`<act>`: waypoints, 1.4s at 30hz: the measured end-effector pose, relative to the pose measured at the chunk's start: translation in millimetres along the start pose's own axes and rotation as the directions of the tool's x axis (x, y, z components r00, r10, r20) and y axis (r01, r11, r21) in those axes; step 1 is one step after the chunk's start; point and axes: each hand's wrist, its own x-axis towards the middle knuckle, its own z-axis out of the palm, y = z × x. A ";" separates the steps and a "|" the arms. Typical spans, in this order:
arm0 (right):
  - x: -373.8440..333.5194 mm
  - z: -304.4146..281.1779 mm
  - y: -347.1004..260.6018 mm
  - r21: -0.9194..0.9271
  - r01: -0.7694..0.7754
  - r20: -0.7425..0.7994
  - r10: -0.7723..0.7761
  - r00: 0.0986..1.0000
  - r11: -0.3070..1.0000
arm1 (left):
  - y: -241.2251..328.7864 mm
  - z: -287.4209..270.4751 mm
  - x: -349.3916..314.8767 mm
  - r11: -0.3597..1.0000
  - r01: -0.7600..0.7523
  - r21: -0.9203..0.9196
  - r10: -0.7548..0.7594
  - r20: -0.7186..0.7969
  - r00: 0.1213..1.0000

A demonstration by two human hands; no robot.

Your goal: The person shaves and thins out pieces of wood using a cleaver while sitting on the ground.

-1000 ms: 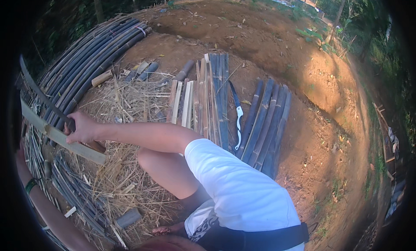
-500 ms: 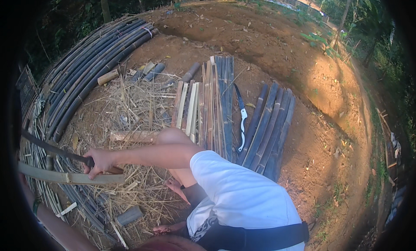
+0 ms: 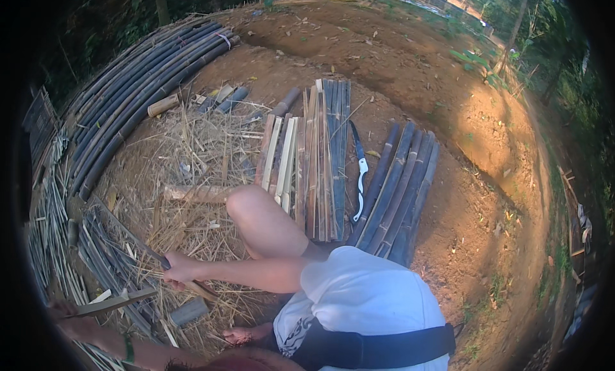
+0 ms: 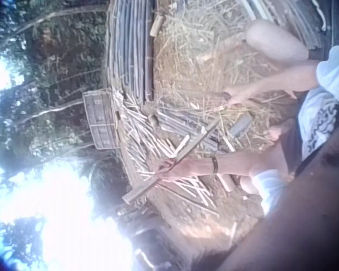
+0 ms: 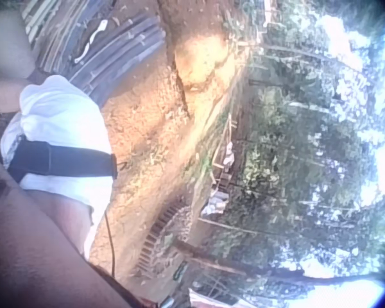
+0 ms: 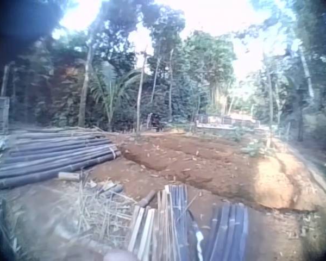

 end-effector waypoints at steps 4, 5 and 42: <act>-16.2 -4.3 38.1 -0.028 -0.125 -0.040 0.123 0.992 0.992 | -21.2 21.1 -76.5 0.735 0.305 -0.606 -0.338 0.063 0.939; -21.3 -9.3 47.7 -0.073 -0.145 -0.047 0.142 0.989 0.987 | -33.0 22.8 -96.7 0.796 0.355 -0.489 -0.362 0.084 0.928; -58.1 -25.8 222.3 -0.250 -0.622 -0.206 0.587 0.783 0.742 | -36.7 -27.5 -150.2 0.445 0.023 -0.895 0.016 0.033 0.999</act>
